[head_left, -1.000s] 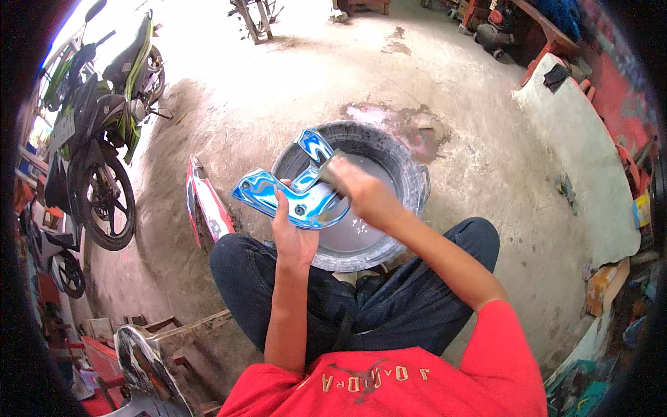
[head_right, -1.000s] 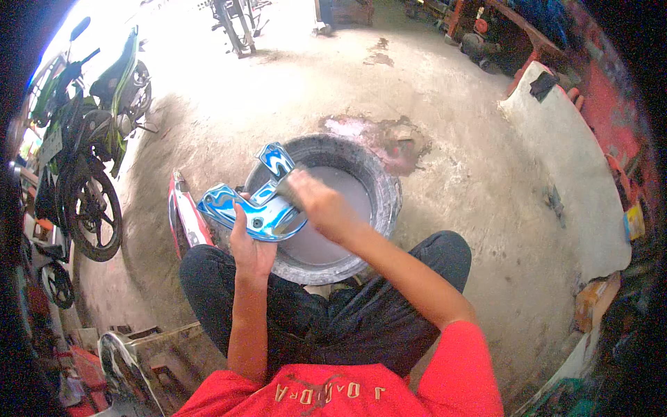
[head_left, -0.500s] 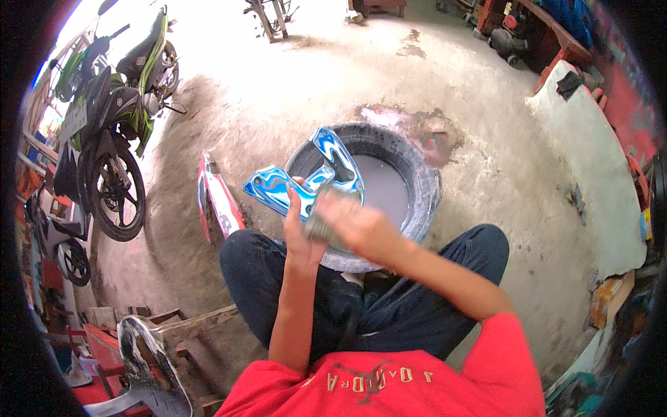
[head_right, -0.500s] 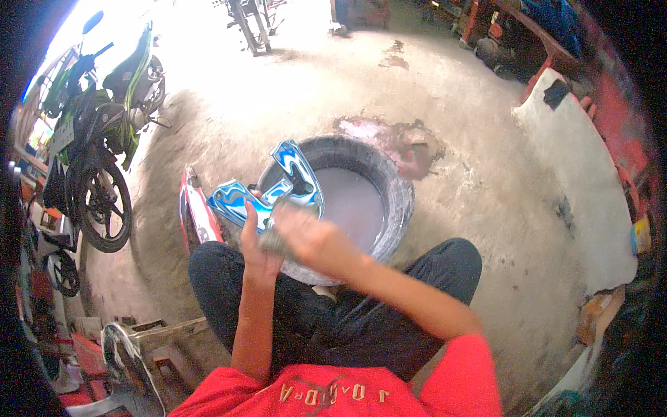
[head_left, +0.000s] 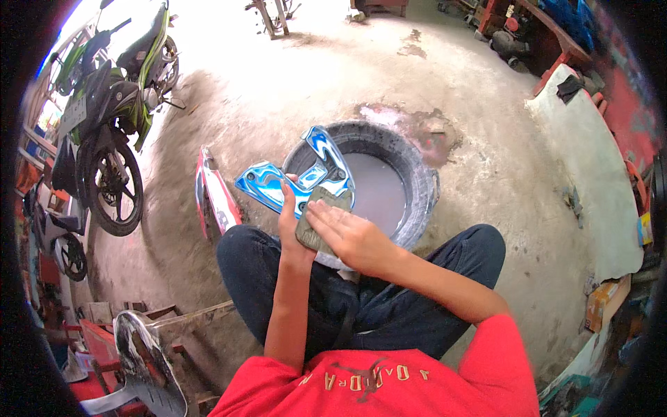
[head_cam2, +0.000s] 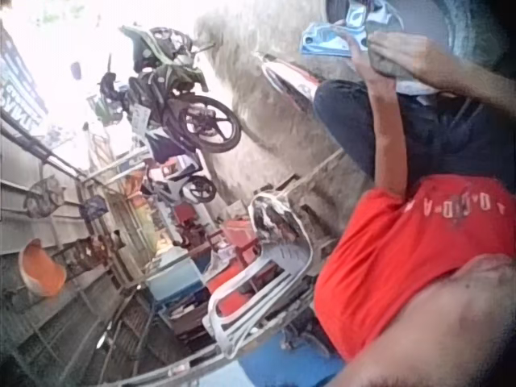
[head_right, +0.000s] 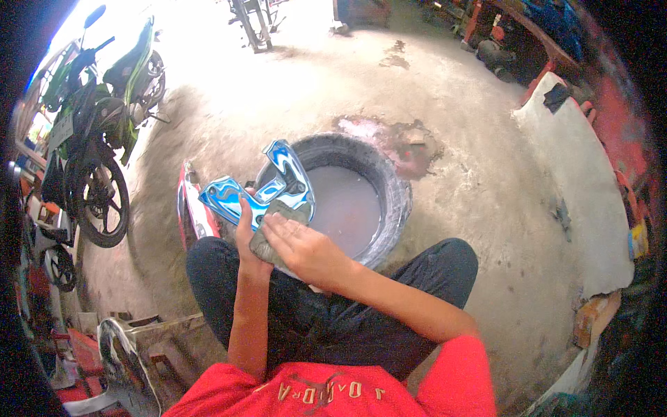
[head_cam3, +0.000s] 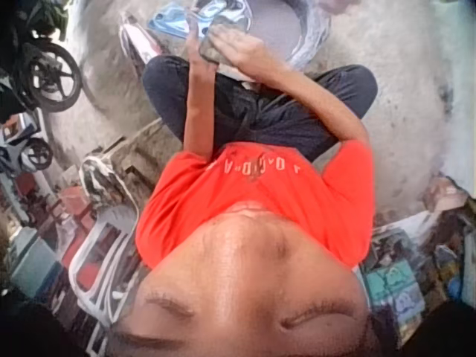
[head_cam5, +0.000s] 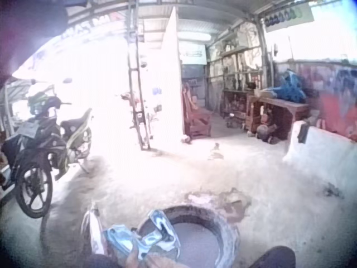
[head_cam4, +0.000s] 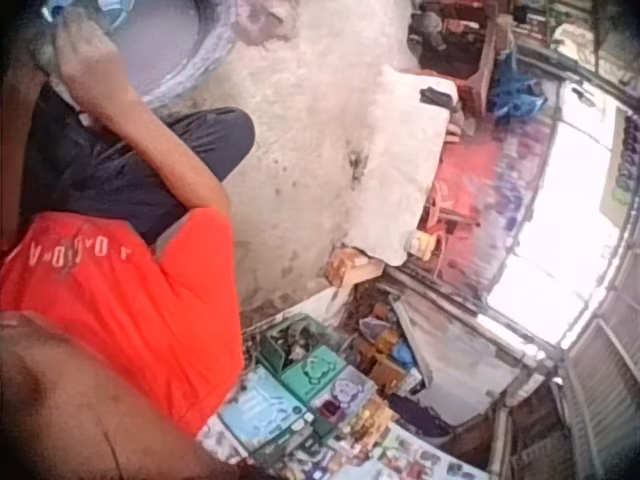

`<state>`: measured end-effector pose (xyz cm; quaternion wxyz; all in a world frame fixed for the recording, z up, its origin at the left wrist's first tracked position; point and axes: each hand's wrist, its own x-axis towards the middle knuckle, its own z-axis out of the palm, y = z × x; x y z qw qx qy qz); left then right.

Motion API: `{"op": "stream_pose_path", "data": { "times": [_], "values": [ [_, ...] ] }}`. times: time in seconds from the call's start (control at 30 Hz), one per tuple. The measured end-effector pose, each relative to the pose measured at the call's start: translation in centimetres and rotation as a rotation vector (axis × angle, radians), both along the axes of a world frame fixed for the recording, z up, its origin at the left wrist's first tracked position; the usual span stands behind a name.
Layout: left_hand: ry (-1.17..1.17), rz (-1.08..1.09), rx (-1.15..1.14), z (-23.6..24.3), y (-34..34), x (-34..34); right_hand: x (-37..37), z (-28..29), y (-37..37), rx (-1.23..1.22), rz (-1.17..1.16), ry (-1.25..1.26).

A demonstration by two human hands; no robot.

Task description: The person sands a blue and white motorcycle fairing piece using a sanding block, frequently dipping the piece and the block into a basin of water.

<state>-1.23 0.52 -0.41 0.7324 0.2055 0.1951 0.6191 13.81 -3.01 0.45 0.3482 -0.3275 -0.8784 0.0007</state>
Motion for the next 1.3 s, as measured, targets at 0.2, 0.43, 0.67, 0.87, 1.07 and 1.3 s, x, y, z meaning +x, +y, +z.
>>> {"op": "stream_pose_path", "data": {
  "times": [0.2,0.43,0.67,0.87,1.07,1.3],
  "values": [
    [0.093,0.096,-0.048,0.4,0.1,1.1,3.3,-2.0,4.0,-0.089,-0.194,0.081],
    [0.073,0.097,-0.024,0.5,0.0,1.1,4.6,-1.9,4.8,-0.067,-0.200,0.020],
    [0.144,0.082,-0.036,0.2,0.0,0.2,3.2,-0.8,2.9,-0.019,-0.111,-0.001],
    [0.064,0.065,-0.068,-0.1,0.3,-0.2,0.4,0.6,0.3,0.019,0.076,-0.033],
    [0.100,0.117,-0.070,0.3,0.2,1.1,2.9,-1.0,3.7,-0.066,-0.158,0.051],
    [0.070,0.071,-0.078,0.7,0.0,1.5,5.6,-2.4,5.7,-0.127,-0.235,0.092]
  ]
}}
